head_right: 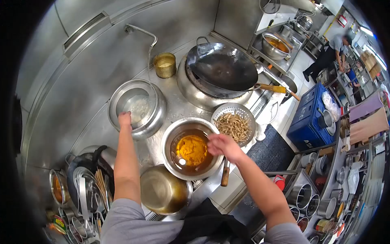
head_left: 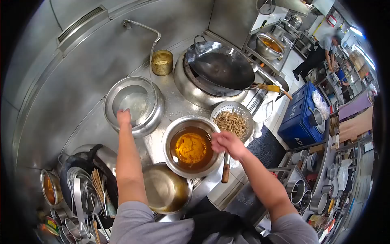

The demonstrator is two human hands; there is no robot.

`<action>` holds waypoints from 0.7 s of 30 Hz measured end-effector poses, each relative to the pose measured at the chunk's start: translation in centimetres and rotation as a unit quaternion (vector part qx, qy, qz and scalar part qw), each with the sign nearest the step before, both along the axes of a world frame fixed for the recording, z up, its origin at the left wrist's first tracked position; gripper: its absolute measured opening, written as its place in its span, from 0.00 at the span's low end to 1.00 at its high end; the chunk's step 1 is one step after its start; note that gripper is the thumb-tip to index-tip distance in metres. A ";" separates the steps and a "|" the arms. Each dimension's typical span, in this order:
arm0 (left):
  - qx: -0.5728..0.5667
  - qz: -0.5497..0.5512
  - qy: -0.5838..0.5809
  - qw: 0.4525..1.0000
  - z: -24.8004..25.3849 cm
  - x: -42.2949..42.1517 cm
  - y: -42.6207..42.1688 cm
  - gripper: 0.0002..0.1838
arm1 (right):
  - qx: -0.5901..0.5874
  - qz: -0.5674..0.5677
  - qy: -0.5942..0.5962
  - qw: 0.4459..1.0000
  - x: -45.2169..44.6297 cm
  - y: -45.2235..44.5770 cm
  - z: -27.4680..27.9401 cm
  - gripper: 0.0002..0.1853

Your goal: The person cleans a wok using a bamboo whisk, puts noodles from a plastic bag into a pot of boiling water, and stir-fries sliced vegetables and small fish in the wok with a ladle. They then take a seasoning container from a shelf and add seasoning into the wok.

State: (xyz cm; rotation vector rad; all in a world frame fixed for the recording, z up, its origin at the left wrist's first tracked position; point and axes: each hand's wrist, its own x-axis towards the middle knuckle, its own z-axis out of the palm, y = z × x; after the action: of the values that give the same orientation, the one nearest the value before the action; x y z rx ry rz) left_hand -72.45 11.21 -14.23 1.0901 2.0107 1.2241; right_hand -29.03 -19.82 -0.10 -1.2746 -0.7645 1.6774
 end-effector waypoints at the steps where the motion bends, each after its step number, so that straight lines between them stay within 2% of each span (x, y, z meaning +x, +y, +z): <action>1: -0.004 -0.003 0.002 1.000 -0.8 0.5 1.0 0.26 | 0.011 -0.004 0.024 1.000 -0.8 4.3 0.0 0.16; 4: -0.033 0.013 -0.028 0.999 -2.2 2.2 3.4 0.20 | 0.014 -0.050 0.047 0.998 -4.9 16.6 -4.1 0.15; 5: -0.067 -0.021 -0.203 0.977 -2.1 2.7 3.8 0.16 | 0.020 -0.060 0.033 0.997 -6.8 20.2 -6.3 0.15; 6: -0.102 -0.054 -0.372 0.921 -1.9 3.5 4.0 0.12 | 0.011 -0.059 0.002 0.998 -8.8 23.2 -8.5 0.14; 8: -0.126 -0.147 -0.420 0.887 -0.5 7.0 4.4 0.09 | -0.018 -0.042 -0.045 0.998 -12.2 27.8 -11.2 0.15; 10: -0.184 -0.252 -0.410 0.857 7.2 12.1 2.7 0.12 | -0.039 -0.036 -0.057 0.997 -14.6 31.8 -14.7 0.16; 11: -0.187 -0.258 -0.407 0.856 9.2 13.6 2.6 0.12 | 0.008 -0.026 -0.082 0.996 -15.4 34.3 -18.2 0.13; 13: -0.118 -0.363 -0.295 0.876 10.9 15.3 2.4 0.12 | 0.048 -0.022 -0.110 0.993 -15.2 36.3 -19.5 0.11; 14: -0.087 -0.348 -0.250 0.899 11.5 15.5 2.3 0.13 | 0.284 0.096 -0.422 0.856 -14.3 37.8 -19.4 0.08; 15: -0.088 -0.354 -0.253 0.896 11.0 15.2 2.6 0.13 | 0.148 0.072 -0.336 0.927 -13.8 36.9 -15.6 0.09; 16: -0.059 -0.324 -0.258 0.908 10.1 14.4 2.9 0.13 | 0.011 0.016 -0.248 0.969 -13.2 36.0 -11.7 0.10; 17: -0.030 -0.297 -0.263 0.918 9.5 13.9 3.1 0.12 | 0.009 0.001 -0.252 0.968 -12.2 35.8 -11.5 0.10; 18: -0.052 -0.290 -0.239 0.925 9.4 13.6 2.8 0.11 | 0.114 0.053 -0.416 0.900 -11.1 35.9 -11.8 0.11; 19: -0.076 -0.285 -0.214 0.931 9.3 13.4 2.1 0.10 | 0.205 0.104 -0.566 0.792 -9.6 35.4 -11.9 0.13; 20: -0.083 -0.274 -0.181 0.941 9.2 13.4 1.5 0.09 | 0.199 0.082 -0.532 0.819 -8.1 34.0 -11.6 0.15; 21: -0.089 -0.262 -0.148 0.950 9.0 13.5 1.1 0.08 | 0.189 0.067 -0.537 0.819 -6.8 32.1 -9.4 0.15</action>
State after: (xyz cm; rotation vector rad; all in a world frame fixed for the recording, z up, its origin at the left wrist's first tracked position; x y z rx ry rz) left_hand -58.99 12.34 -5.28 1.1708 1.4450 0.8486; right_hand -35.85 12.24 -9.51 -1.8536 -1.7681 0.6777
